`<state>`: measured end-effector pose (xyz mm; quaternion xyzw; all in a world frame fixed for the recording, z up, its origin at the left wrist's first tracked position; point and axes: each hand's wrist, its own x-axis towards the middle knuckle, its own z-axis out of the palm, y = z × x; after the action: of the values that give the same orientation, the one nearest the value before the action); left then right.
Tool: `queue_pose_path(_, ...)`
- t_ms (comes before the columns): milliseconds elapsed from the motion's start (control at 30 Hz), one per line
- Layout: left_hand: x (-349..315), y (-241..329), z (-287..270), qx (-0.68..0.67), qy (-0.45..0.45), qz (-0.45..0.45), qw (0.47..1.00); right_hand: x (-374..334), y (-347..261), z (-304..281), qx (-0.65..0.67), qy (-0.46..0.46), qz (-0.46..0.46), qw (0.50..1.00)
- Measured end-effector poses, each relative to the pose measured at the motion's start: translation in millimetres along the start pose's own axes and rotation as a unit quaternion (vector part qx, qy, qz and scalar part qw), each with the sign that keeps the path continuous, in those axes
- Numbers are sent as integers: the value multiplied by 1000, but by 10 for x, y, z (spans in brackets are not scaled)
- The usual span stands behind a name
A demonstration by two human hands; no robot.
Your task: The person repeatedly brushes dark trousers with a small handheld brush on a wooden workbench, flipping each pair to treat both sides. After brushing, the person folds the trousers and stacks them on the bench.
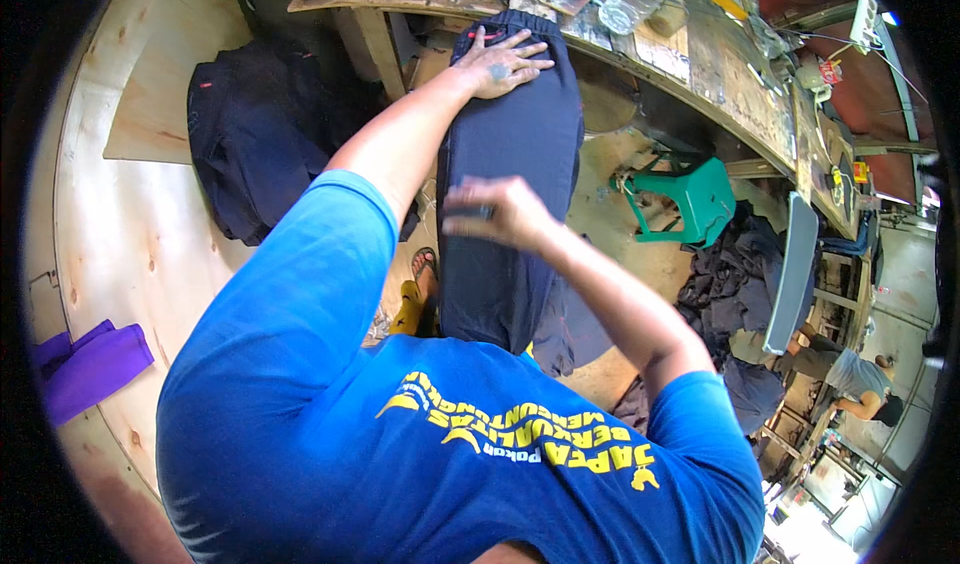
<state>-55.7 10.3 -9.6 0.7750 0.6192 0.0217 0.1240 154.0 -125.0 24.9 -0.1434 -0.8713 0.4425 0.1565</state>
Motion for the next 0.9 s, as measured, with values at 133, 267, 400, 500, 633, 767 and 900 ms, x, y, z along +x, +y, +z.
queue_pose_path(133, 275, -240, 103, -52, 50, 40, 997, 697, 586, -462, -99, 81, 31, 991)
queue_pose_path(267, 409, -352, 233, -40, 69, 56, 995, 254, 388, -204, -3, 73, -5, 997)
queue_pose_path(400, 426, -357, 234, -42, 75, 49, 995, -391, -203, 30, 104, -226, 36, 968)
queue_pose_path(500, 464, -369, 193, -44, 71, 48, 995, -109, 45, -268, 175, -264, 14, 948)
queue_pose_path(633, 536, -387, 209, -34, 66, 45, 996, 451, 860, -578, 23, 0, -20, 1000)
queue_pose_path(767, 552, -387, 279, -12, 79, 40, 996, -286, 264, -84, 44, -30, 23, 998)
queue_pose_path(900, 539, -389, 286, -29, 91, 44, 994, -582, -421, -62, 259, -326, 114, 902)
